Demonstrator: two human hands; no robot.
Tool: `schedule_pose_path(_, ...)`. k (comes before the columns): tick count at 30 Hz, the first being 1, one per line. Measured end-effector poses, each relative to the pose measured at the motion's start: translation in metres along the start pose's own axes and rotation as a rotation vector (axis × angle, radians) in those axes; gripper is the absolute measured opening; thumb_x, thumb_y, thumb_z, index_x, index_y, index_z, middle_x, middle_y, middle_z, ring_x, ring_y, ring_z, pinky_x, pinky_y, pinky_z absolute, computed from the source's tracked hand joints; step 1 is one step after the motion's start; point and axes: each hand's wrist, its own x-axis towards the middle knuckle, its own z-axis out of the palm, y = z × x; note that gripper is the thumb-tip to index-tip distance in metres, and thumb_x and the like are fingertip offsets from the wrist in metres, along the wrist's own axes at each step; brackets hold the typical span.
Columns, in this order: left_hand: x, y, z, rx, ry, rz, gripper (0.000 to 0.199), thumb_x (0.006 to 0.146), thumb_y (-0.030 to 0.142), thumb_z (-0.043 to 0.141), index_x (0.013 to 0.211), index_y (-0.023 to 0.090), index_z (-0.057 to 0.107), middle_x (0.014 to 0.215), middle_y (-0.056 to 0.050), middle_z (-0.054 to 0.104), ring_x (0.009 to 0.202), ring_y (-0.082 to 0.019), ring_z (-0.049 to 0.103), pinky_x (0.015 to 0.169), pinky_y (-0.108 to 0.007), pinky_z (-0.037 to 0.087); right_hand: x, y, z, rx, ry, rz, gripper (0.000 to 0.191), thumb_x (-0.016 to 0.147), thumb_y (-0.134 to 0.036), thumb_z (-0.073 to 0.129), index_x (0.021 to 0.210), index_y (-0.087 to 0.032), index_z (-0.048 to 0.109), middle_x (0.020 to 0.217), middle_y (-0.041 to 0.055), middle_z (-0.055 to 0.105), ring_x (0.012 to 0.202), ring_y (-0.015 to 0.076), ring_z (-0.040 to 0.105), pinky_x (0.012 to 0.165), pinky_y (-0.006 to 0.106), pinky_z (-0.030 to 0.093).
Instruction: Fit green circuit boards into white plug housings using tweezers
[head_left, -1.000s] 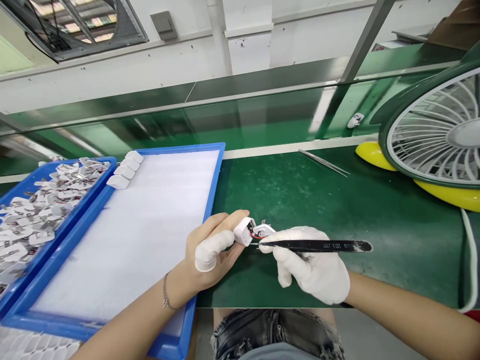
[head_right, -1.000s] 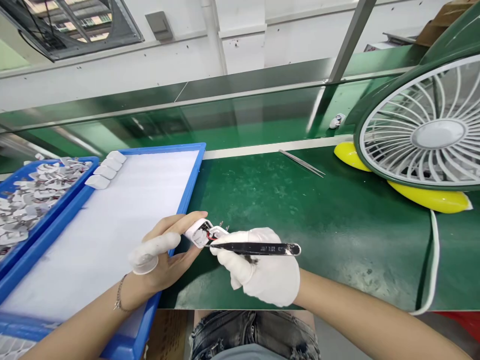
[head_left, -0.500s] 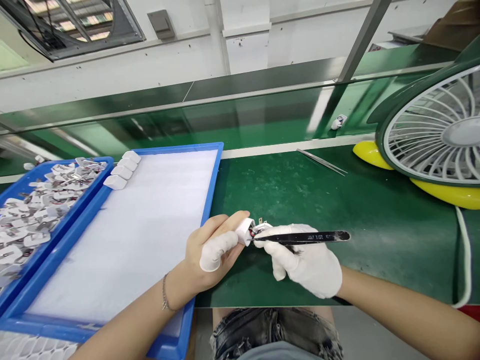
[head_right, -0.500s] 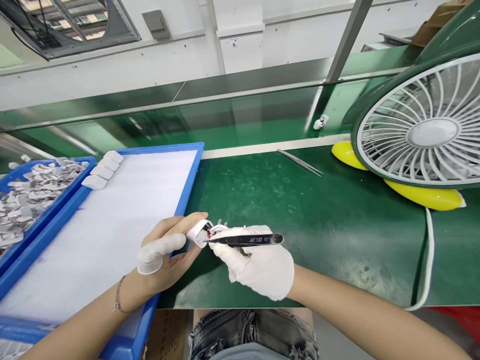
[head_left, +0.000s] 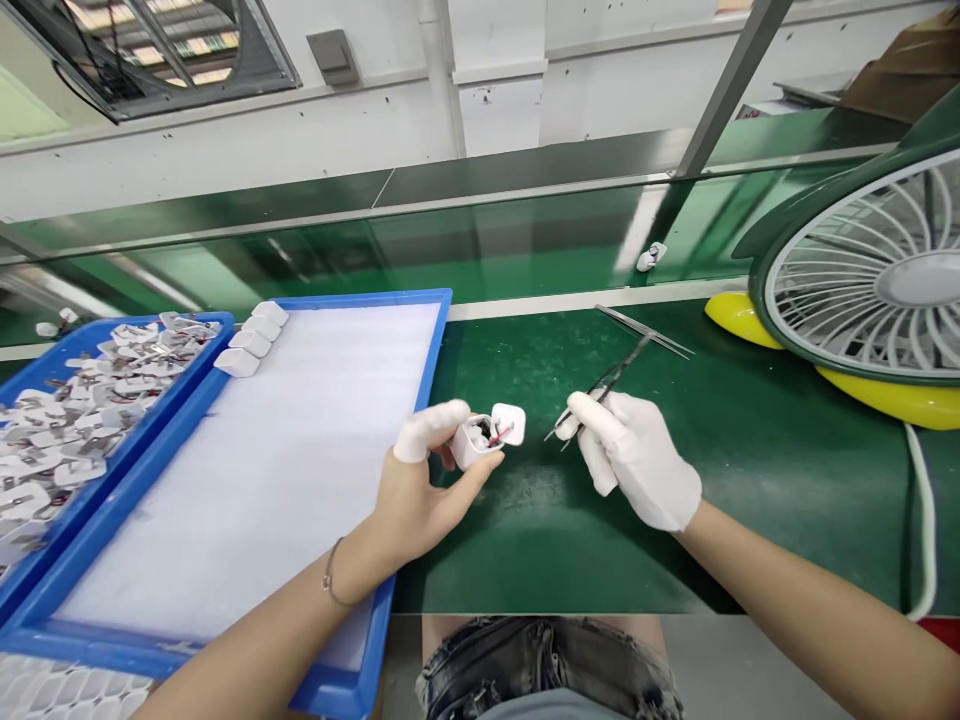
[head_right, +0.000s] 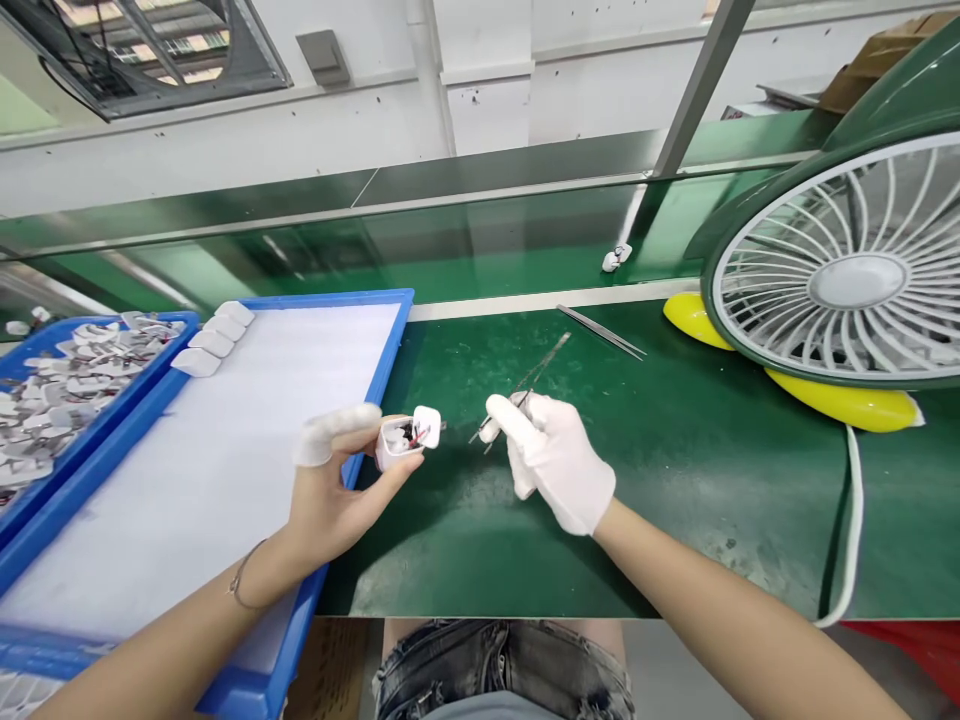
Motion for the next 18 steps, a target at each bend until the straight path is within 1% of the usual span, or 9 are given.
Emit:
schedule_pose_path(2, 0.003, -0.002, 0.0, -0.175, -0.008, -0.199, 0.025, 0.078, 0.027, 0.068, 0.099, 0.017, 0.059, 0.081, -0.003, 0.067, 0.062, -0.011, 0.061, 0.053, -0.021, 0.049, 0.011, 0.003, -0.003, -0.117, -0.07, 0.071, 0.052, 0.083, -0.061, 0.053, 0.057, -0.016, 0.058, 0.029, -0.0015, 0.04, 0.026, 0.0112, 0.04, 0.034, 0.023, 0.035)
schedule_pose_path(4, 0.007, -0.002, -0.003, -0.363, -0.056, -0.385, 0.022, 0.079, 0.031, 0.067, 0.094, 0.018, 0.058, 0.077, -0.002, 0.067, 0.061, -0.011, 0.061, 0.048, -0.019, 0.047, 0.017, 0.009, -0.006, -0.177, -0.103, 0.091, 0.055, 0.08, -0.064, 0.056, 0.052, -0.016, 0.055, 0.028, -0.0012, 0.039, 0.024, 0.0111, 0.038, 0.032, 0.024, 0.032)
schedule_pose_path(5, 0.009, -0.001, -0.005, -0.45, -0.073, -0.456, 0.021, 0.078, 0.032, 0.067, 0.091, 0.018, 0.057, 0.076, -0.002, 0.068, 0.059, -0.011, 0.06, 0.045, -0.018, 0.046, 0.019, 0.012, -0.009, -0.191, -0.106, 0.09, 0.055, 0.08, -0.063, 0.057, 0.051, -0.016, 0.055, 0.029, -0.0015, 0.039, 0.025, 0.0107, 0.039, 0.033, 0.024, 0.034)
schedule_pose_path(7, 0.012, -0.001, -0.008, -0.606, -0.072, -0.574, 0.023, 0.077, 0.034, 0.068, 0.086, 0.017, 0.055, 0.076, -0.004, 0.069, 0.052, -0.011, 0.058, 0.04, -0.018, 0.044, 0.021, 0.018, -0.013, -0.223, -0.107, 0.088, 0.054, 0.085, -0.059, 0.054, 0.056, -0.014, 0.057, 0.035, -0.0026, 0.044, 0.03, 0.009, 0.043, 0.04, 0.022, 0.04)
schedule_pose_path(9, 0.014, 0.0, -0.012, -0.743, -0.072, -0.674, 0.025, 0.078, 0.036, 0.066, 0.081, 0.017, 0.052, 0.078, -0.006, 0.07, 0.047, -0.01, 0.057, 0.036, -0.018, 0.043, 0.021, 0.024, -0.016, -0.25, -0.104, 0.082, 0.048, 0.091, -0.052, 0.05, 0.066, -0.013, 0.059, 0.048, -0.0021, 0.053, 0.042, 0.0073, 0.05, 0.049, 0.02, 0.046)
schedule_pose_path(11, 0.015, -0.001, -0.014, -0.866, -0.074, -0.75, 0.025, 0.079, 0.037, 0.064, 0.078, 0.016, 0.05, 0.078, -0.008, 0.07, 0.046, -0.011, 0.058, 0.034, -0.018, 0.042, 0.023, 0.026, -0.016, -0.27, -0.098, 0.071, 0.038, 0.094, -0.044, 0.05, 0.079, -0.011, 0.061, 0.067, 0.0006, 0.06, 0.057, 0.0076, 0.056, 0.057, 0.02, 0.05)
schedule_pose_path(14, 0.016, -0.001, -0.017, -0.995, -0.061, -0.801, 0.023, 0.08, 0.036, 0.062, 0.08, 0.015, 0.052, 0.074, -0.008, 0.069, 0.044, -0.011, 0.057, 0.033, -0.017, 0.04, 0.026, 0.025, -0.011, -0.289, -0.081, 0.043, 0.028, 0.094, -0.037, 0.052, 0.095, -0.011, 0.061, 0.089, 0.0052, 0.062, 0.074, 0.011, 0.06, 0.067, 0.024, 0.053)
schedule_pose_path(16, 0.016, 0.0, -0.019, -1.049, -0.038, -0.814, 0.021, 0.08, 0.034, 0.061, 0.081, 0.014, 0.054, 0.072, -0.007, 0.069, 0.042, -0.009, 0.055, 0.032, -0.016, 0.039, 0.027, 0.022, -0.007, -0.299, -0.069, 0.02, 0.026, 0.094, -0.036, 0.052, 0.099, -0.013, 0.061, 0.096, 0.006, 0.061, 0.079, 0.0123, 0.06, 0.07, 0.026, 0.053)
schedule_pose_path(18, 0.017, 0.001, -0.021, -1.101, 0.005, -0.832, 0.019, 0.081, 0.033, 0.06, 0.081, 0.015, 0.055, 0.071, -0.006, 0.068, 0.04, -0.008, 0.054, 0.03, -0.015, 0.038, 0.027, 0.019, -0.004, -0.308, -0.063, -0.003, 0.025, 0.094, -0.036, 0.052, 0.1, -0.013, 0.061, 0.098, 0.0061, 0.061, 0.081, 0.0129, 0.06, 0.072, 0.026, 0.054)
